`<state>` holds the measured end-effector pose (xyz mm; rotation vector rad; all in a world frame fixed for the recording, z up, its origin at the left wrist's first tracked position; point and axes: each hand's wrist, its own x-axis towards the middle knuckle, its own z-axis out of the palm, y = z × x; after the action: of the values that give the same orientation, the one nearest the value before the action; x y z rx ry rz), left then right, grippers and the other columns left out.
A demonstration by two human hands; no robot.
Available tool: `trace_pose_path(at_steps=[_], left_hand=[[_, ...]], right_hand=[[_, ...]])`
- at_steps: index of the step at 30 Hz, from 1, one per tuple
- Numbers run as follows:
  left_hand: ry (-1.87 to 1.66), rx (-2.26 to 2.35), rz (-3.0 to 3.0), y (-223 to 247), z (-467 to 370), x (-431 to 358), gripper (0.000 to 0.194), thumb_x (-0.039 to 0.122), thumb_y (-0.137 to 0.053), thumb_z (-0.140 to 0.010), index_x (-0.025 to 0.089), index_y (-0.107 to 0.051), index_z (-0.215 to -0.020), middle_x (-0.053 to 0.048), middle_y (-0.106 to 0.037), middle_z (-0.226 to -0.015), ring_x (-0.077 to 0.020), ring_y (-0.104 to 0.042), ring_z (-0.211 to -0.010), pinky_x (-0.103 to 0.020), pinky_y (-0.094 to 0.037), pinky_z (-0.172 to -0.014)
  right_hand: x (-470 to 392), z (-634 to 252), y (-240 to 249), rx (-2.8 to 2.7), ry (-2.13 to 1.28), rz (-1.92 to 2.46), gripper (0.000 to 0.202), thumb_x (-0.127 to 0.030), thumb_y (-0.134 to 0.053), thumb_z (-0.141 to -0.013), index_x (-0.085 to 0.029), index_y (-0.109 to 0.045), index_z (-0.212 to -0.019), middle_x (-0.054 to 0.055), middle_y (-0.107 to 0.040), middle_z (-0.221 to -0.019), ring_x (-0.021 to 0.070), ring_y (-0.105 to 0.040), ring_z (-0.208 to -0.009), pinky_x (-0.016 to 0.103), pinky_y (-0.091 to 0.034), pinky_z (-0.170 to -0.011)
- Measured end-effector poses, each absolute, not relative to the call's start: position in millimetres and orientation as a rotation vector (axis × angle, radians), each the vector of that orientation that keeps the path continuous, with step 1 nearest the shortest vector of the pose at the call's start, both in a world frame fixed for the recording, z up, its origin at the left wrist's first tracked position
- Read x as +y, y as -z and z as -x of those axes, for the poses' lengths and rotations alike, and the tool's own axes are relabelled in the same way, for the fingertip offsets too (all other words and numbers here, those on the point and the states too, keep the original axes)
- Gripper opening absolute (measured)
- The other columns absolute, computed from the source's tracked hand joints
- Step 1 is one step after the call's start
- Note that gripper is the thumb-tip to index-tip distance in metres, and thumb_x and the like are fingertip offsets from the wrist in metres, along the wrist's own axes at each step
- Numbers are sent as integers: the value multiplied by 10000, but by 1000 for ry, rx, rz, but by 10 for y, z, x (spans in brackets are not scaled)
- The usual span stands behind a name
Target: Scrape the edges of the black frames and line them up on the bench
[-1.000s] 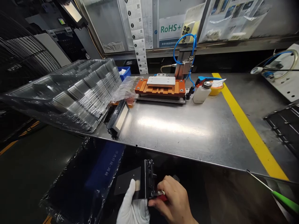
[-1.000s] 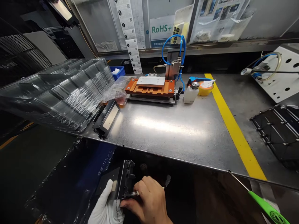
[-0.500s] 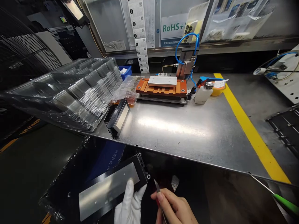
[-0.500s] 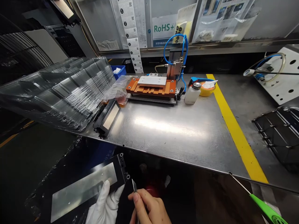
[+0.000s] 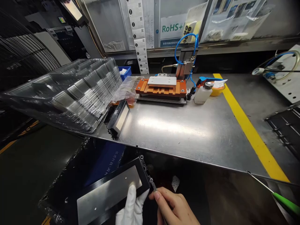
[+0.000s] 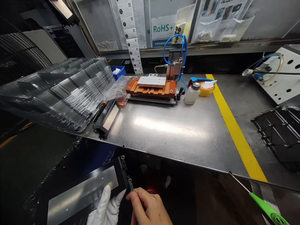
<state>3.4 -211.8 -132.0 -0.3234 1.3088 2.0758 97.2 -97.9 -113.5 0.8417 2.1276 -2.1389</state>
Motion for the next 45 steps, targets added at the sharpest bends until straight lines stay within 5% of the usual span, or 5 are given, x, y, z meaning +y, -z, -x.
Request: trace_pose_path(at_steps=[5,13,28,33,45], left_hand=[[-2131,1352,371,1277,37,-2047,188,143,-709,-856,115,-698,-1042,-106,-741,-1079,-232,-716,-994,-289,-614,-849],[-2174,1345,420,1286,57,-2061,350,-83,-610,-791,133,-706,-1049,-79,-732,-1138,-277,-686,-1067,-333,-611,-879],[-2093,1413,529,1049,36,-1943,398,-61,-578,-849,85,-602,-1218,-123,-734,-1103,-264,-699,-1037,-314,-631,-826],[-1944,1425,574,682,98,-1794,143,-54,-497,-920,27,-612,-947,-133,-756,-904,-177,-744,-813,-204,-632,-676],[-1732,1314,387,690,240,-2006,208,103,-590,-925,45,-758,-817,-144,-740,-972,-216,-730,-882,-260,-632,-716]], right_hand=[[-751,-1052,1176,2840,1683,-725,374,-418,-291,-1077,-261,-583,-1250,27,-689,-988,150,-681,-870,258,-511,-773],[-560,-903,1136,3507,519,-572,588,-579,-221,-1049,-244,-658,-843,-14,-589,-632,171,-570,-494,320,-314,-483],[-542,-841,1148,3605,444,-442,591,-501,-198,-1080,-236,-652,-810,-32,-557,-603,157,-495,-512,320,-233,-547],[-490,-845,1173,3622,418,-286,587,-495,-222,-1081,-219,-609,-737,-29,-537,-591,156,-465,-514,326,-212,-553],[-445,-893,1162,3586,397,4,601,-541,-285,-1061,-195,-511,-624,-26,-512,-539,143,-400,-472,326,-193,-530]])
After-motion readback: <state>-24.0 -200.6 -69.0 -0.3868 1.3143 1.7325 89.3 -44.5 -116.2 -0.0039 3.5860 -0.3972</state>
